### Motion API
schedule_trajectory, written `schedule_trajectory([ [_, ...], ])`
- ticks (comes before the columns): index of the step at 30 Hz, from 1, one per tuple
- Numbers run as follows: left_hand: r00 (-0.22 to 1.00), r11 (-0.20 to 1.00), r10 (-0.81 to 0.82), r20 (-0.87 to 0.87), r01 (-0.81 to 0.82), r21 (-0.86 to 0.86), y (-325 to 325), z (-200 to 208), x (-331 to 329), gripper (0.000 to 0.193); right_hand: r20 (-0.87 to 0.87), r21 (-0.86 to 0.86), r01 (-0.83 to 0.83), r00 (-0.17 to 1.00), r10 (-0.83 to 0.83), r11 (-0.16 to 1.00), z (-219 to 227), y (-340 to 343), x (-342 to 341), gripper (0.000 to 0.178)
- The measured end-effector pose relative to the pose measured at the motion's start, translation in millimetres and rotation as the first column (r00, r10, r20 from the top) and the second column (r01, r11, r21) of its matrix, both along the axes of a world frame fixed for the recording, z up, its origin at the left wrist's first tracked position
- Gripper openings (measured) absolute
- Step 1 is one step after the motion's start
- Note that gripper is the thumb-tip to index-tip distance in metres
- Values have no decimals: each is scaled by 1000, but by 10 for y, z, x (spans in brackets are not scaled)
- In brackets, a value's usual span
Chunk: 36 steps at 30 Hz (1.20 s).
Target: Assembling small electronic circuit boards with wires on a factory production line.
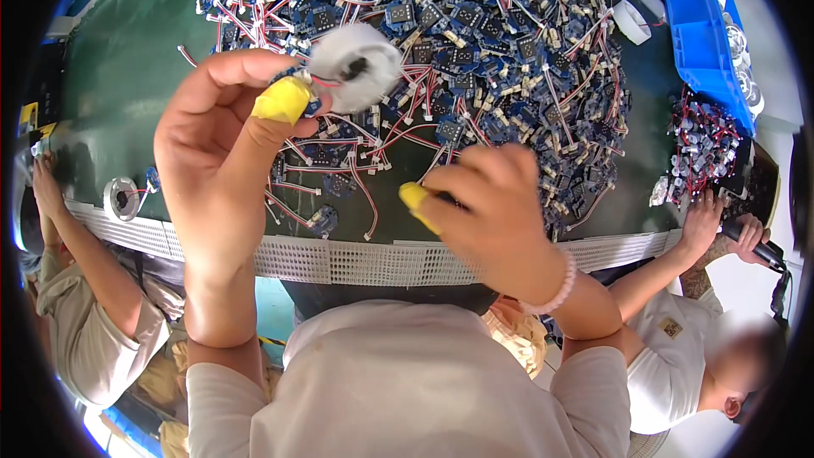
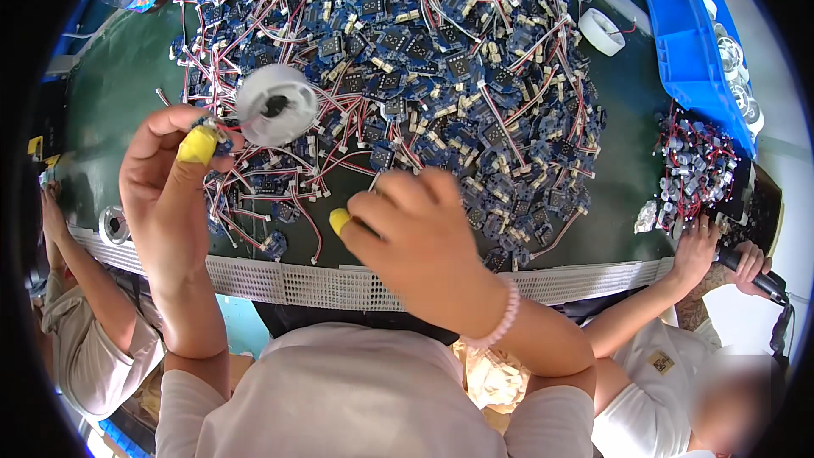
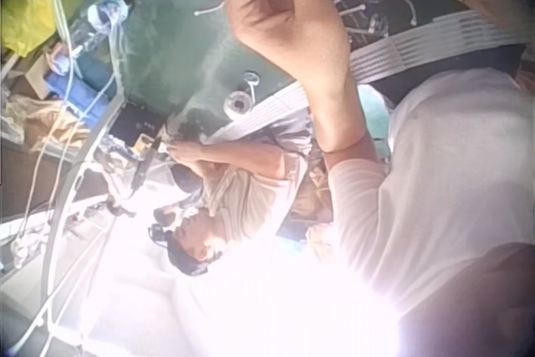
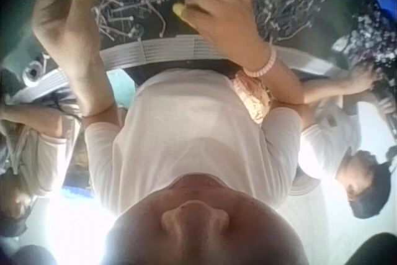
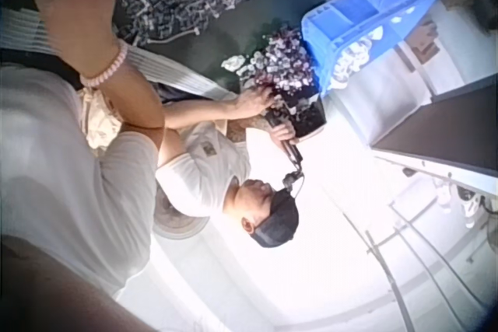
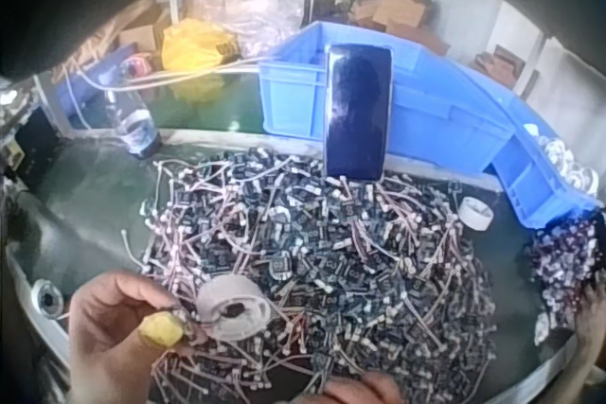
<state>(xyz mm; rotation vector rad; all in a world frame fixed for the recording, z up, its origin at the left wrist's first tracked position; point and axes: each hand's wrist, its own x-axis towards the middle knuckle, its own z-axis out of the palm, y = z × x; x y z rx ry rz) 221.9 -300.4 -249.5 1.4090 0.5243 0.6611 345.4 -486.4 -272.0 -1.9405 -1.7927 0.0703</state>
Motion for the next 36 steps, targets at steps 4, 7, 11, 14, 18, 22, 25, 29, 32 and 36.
schedule_trajectory([
  [4, 998, 998, -2, 56, 5, -61, -55, -10, 34, 16, 194, -204, -85, 973, 126, 975, -8, 39, -129, 19],
  [7, 999, 993, 42, 17, -39, -114, -95, -18, -22, 15, 253, -168, -78, 960, 119, 983, -87, 47, -160, 21],
  [11, 999, 984, -28, 42, 35, -177, -215, -19, -56, 16, -89, 56, 72, 994, -67, 996, -140, 44, 40, 18],
  [14, 994, 970, -95, 54, 104, -221, -289, -110, -102, 18, -812, 227, 388, 582, -46, 893, 27, -13, 190, 17],
  [18, 989, 945, -146, 24, 147, -292, -430, -184, -29, 22, -920, 188, 396, 391, 21, 899, 107, 24, 171, 16],
  [22, 987, 940, -146, 72, 161, -302, -469, -210, -48, 26, -941, -4, 325, 319, -114, 946, 82, 57, -139, 25],
  [25, 989, 935, -150, 14, 147, -322, -463, -182, -96, 27, -911, 6, 311, 394, -123, 950, 122, 55, -214, 45],
  [29, 984, 954, -165, -67, 142, -263, -409, -161, -89, 28, -845, 7, 248, 519, -127, 969, 82, 171, -78, 58],
  [32, 977, 954, -204, -57, 185, -236, -340, -170, -24, 29, -803, 8, 183, 587, -102, 983, 108, 229, 23, 57],
  [36, 978, 963, -202, -59, 187, -192, -296, -167, 29, 28, -801, 17, 200, 590, -106, 980, 155, 296, 62, 55],
])
